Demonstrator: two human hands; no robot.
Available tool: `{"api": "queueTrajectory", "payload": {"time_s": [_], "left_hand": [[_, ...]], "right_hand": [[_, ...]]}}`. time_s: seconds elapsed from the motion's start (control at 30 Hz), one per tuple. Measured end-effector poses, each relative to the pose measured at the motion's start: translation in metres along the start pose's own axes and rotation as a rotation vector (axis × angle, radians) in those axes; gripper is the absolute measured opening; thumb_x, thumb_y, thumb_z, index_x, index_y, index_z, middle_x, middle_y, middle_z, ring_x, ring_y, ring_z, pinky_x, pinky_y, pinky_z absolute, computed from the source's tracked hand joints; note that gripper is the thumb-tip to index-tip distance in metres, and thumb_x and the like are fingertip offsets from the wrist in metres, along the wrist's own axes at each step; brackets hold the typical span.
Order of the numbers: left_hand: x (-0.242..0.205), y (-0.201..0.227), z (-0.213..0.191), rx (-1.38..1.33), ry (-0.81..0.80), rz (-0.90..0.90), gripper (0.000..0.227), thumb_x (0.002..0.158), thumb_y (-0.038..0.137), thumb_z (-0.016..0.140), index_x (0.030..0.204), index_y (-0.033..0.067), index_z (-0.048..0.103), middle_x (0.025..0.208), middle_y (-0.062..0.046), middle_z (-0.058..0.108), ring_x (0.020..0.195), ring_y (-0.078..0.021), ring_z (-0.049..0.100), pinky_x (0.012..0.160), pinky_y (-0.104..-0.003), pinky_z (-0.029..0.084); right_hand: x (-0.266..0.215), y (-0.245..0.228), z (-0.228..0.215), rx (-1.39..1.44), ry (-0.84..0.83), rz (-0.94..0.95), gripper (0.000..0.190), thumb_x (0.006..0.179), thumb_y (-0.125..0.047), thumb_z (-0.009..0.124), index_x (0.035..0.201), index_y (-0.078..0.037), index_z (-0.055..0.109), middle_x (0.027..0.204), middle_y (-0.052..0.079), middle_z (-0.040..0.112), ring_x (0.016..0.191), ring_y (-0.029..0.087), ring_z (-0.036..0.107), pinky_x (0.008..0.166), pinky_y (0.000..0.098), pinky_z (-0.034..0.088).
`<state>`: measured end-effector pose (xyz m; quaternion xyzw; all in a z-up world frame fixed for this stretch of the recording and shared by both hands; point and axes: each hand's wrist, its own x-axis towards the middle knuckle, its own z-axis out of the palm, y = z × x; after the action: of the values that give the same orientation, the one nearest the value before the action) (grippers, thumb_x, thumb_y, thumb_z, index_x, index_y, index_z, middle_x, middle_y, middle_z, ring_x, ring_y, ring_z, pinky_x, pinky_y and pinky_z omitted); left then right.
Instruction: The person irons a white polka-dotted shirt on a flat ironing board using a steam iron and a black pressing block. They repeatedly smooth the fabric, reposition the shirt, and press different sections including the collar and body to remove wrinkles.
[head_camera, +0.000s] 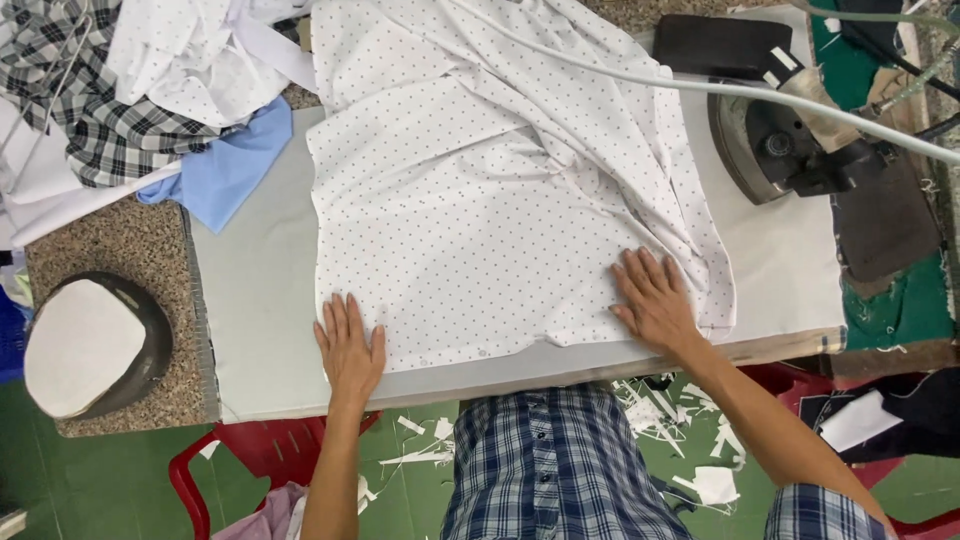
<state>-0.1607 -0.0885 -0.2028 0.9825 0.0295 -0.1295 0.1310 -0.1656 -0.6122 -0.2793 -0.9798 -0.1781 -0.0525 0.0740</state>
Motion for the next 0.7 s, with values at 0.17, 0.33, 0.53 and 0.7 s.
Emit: {"api": "queueTrajectory", "payload": {"time_s": [0.17,0.33,0.53,0.7], "left_hand": [[0.004,-0.028,0.013,0.1,0.066,0.057,0.069,0.104,0.052,0.036,0.162,0.018,0.026,0.172,-0.011,0.013,0.158,-0.0314,0.006,0.125,-0.054,-0.003],[0.003,-0.027,0.012,0.107,0.105,0.059,0.069,0.103,0.053,0.037,0.162,0.0194,0.028,0.172,-0.009,0.016,0.158,-0.0302,0.008,0.126,-0.054,-0.002],[-0.023,0.01,0.007,0.013,0.252,-0.115,0.074,0.103,0.046,0.038,0.164,0.0086,0.021,0.17,-0.023,0.008,0.156,-0.0397,0.004,0.125,-0.057,-0.008],[-0.048,0.152,0.012,-0.148,0.288,-0.063,0.078,0.103,0.051,0.024,0.159,0.0017,0.001,0.168,-0.019,-0.011,0.155,-0.0344,-0.01,0.127,-0.051,-0.006]], "right_hand": [[-0.013,0.03,-0.008,-0.039,-0.118,0.016,0.068,0.101,-0.068,0.022,0.159,-0.036,0.034,0.17,-0.004,0.029,0.159,0.023,0.018,0.129,0.0513,0.012],[-0.01,0.03,-0.006,-0.079,-0.14,0.002,0.066,0.099,-0.068,0.024,0.157,-0.038,0.037,0.17,-0.005,0.03,0.159,0.021,0.02,0.13,0.0487,0.015],[0.06,0.039,-0.082,0.037,0.212,-0.193,0.058,0.088,-0.032,0.071,0.142,-0.016,0.059,0.148,0.007,0.059,0.135,0.023,0.056,0.115,0.0438,0.04],[0.238,0.156,-0.106,-0.152,0.409,-0.174,0.043,0.087,0.005,0.053,0.129,0.002,0.063,0.104,0.018,0.07,0.093,0.035,0.065,0.071,0.0408,0.05]]}}
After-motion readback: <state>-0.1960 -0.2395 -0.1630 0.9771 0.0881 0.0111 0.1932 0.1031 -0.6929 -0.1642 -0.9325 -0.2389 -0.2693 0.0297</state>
